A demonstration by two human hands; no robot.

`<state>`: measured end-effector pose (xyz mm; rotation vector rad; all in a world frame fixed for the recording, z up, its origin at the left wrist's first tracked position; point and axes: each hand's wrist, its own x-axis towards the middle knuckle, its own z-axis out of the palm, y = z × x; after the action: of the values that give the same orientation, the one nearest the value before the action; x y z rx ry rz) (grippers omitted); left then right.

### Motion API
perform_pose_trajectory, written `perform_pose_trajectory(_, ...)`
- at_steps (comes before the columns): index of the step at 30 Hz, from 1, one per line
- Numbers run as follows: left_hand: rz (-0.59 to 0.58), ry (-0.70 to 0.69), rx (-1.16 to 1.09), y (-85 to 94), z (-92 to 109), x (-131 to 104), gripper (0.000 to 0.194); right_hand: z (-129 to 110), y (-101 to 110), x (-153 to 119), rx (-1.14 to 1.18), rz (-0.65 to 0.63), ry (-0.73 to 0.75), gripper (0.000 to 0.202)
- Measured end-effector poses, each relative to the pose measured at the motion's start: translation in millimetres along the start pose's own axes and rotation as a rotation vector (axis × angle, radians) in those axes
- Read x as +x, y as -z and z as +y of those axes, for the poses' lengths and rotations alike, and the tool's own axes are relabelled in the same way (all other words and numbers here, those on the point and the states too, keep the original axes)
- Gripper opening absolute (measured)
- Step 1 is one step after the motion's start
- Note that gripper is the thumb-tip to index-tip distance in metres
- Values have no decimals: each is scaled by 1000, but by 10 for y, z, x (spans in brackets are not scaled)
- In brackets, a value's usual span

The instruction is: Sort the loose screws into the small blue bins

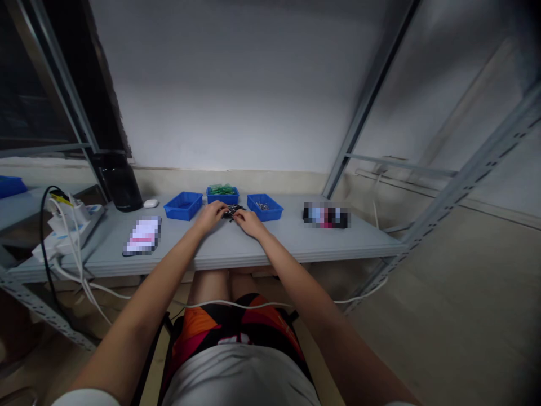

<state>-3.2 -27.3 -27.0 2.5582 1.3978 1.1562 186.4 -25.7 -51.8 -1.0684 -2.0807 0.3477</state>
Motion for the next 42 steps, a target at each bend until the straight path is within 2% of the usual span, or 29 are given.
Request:
perform_pose_trajectory(7,-6,2,-3,-17,-75,8,19,48,10,39,42,98,-43,16)
perform_pose_trajectory(14,-137,-13,-1,-67,-129,12,15,42,-1,51,76,173,-5,18)
perform_pose_trajectory(21,-155,-29,-29,-106,-179,13,18,14,-3,57,82,166,7,16)
perform_pose_trajectory(28,-201,12,-78,-95,-166,-1,19,-24,9,43,72,149,3,16)
perform_pose_trajectory(38,-159,-14,-63,-130,-238,7,19,10,-11,41,102,138,-23,15)
perform_pose_trajectory(42,-164,-47,-26,-150,-272,8,19,17,-26,42,146,110,-17,21)
